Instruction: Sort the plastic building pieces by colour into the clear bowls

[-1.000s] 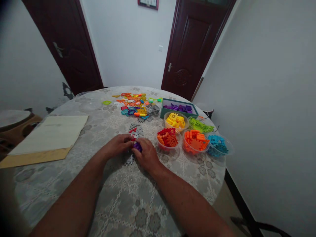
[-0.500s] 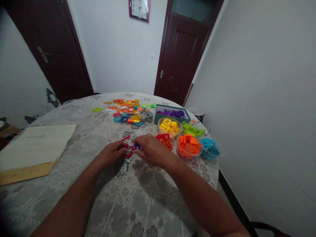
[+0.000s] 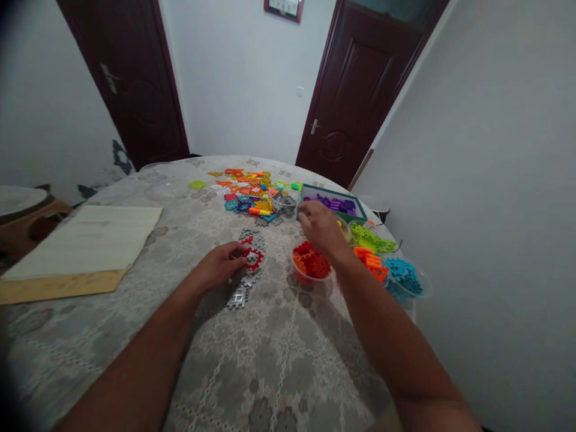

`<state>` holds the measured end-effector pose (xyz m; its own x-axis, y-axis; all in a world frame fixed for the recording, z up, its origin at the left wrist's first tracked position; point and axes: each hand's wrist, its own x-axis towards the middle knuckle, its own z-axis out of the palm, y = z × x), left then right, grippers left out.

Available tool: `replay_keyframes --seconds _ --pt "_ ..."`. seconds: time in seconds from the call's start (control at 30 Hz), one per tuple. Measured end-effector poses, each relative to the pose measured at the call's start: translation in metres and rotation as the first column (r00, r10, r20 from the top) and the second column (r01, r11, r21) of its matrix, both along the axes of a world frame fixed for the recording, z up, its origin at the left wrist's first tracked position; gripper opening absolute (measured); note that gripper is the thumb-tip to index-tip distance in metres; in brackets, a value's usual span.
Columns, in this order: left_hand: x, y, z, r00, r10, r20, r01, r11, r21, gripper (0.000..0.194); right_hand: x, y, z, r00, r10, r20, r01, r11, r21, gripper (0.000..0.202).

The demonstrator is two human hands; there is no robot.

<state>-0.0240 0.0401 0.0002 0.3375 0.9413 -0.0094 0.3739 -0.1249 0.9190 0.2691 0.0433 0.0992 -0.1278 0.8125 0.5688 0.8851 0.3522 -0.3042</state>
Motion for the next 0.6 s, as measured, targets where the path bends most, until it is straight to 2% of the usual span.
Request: replay_keyframes --seconds 0.07,0.17,0.3,0.4,0.5,0.6 --pt "0.0 -0.002 0.004 0.999 -0.025 0.047 0.025 1.0 -0.009 0.015 -0.032 -0.032 -0.013 0.996 0.082 -0.021 -0.083 0.993 -0.081 0.023" --pt "0.001 -0.006 0.013 0.984 -0.117 0.137 0.123 0.992 -0.031 0.02 -0.069 -0.066 -0.034 0.99 0.13 -0.052 -0.136 0.98 -0.148 0.024" --pt "0.002 -0.01 0.023 0.957 -0.233 0.176 0.242 0.97 -0.032 0.029 -0.087 -0.087 -0.051 0.974 0.168 -0.153 -0.195 0.964 -0.181 0.021" --pt "0.003 -0.011 0.023 0.97 -0.226 0.086 0.223 0.974 0.051 0.024 -0.075 -0.094 -0.048 0.967 0.123 -0.223 -0.153 0.981 -0.123 0.019" --pt "0.004 -0.01 0.014 0.993 -0.094 -0.07 0.106 0.977 0.187 0.02 -0.046 -0.096 -0.032 0.975 0.009 -0.223 -0.009 1.0 0.003 0.018" --pt "0.004 -0.01 0.004 0.977 0.01 -0.211 0.044 0.967 0.249 0.03 -0.013 -0.093 -0.021 0.985 -0.097 -0.145 0.118 0.982 0.146 0.018"
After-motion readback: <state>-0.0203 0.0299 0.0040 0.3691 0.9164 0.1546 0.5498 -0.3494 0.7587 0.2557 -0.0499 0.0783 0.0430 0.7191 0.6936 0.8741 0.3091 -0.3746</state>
